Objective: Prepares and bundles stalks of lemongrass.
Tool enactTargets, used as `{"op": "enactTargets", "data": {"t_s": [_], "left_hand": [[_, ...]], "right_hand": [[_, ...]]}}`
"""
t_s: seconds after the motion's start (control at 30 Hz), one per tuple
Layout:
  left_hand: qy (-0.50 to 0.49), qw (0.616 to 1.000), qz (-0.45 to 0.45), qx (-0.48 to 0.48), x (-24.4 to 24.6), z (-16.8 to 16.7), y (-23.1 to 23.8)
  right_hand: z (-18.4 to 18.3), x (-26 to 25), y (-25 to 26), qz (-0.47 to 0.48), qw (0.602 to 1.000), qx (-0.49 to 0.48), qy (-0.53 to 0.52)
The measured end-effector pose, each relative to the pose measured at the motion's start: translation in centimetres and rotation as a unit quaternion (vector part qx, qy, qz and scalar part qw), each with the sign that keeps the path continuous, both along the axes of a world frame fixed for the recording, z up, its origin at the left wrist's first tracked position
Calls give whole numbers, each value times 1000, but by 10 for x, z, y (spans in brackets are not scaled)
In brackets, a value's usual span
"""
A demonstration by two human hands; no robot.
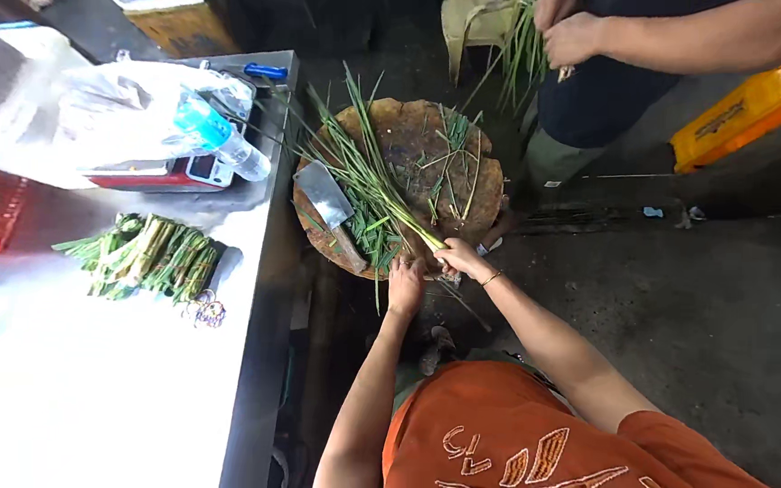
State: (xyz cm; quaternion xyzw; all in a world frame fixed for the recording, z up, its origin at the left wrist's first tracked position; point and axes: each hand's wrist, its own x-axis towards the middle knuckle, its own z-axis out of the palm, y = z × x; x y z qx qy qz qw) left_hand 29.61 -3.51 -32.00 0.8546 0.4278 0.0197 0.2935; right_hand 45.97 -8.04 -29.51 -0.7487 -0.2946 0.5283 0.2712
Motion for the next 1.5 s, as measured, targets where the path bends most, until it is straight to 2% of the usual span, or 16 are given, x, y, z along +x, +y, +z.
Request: {"op": "enactTargets", "data": {"t_s": [0.07,0.1,0.17,0.23,0.3,0.43,0.53,0.7,0.8,0.93,1.07,1.17,1.27,1.33,1.4,1.5], "left_hand": [[-112,983,74,-123,12,3,-4],[-181,951,130,-214,19,4,-5],[-313,847,239,-357,32,9,-8],[-367,786,281,-411,37,18,-4],[-365,787,274,-415,36,22,7],[-279,854,246,-364,35,19,44],[-234,874,253,-343,29,5,69],[-266,843,296,-361,37,3,106],[-263,843,316,-346,34,1,118],[-288,841,282,-359,37,17,76],[-297,798,182,-492,45,40,-14],[-314,780,208,-500,48,33,-47],[-330,778,236,-480,39,28,-48],[-329,775,235,-485,31,31,-48],[-336,747,251,-516,22,34,-48],[-360,693,292,-552,10,39,-50]], "right_hand": [[-1,7,-5,-53,990,33,124],[0,9,-7,-68,982,40,170],[3,12,-11,-82,968,45,231],[6,14,-17,-92,958,45,269],[10,14,-25,-103,950,51,291],[27,18,-42,-159,926,95,329],[47,28,-58,-208,898,119,370],[85,39,-111,-176,875,199,405],[94,33,-135,-147,868,232,413],[65,19,-125,-183,889,195,371],[23,2,-100,-213,917,143,304],[9,-4,-96,-71,976,114,171],[16,1,-95,76,990,78,94],[28,15,-92,123,989,59,49],[46,38,-84,48,996,78,13],[66,84,-65,-146,976,161,22]]}}
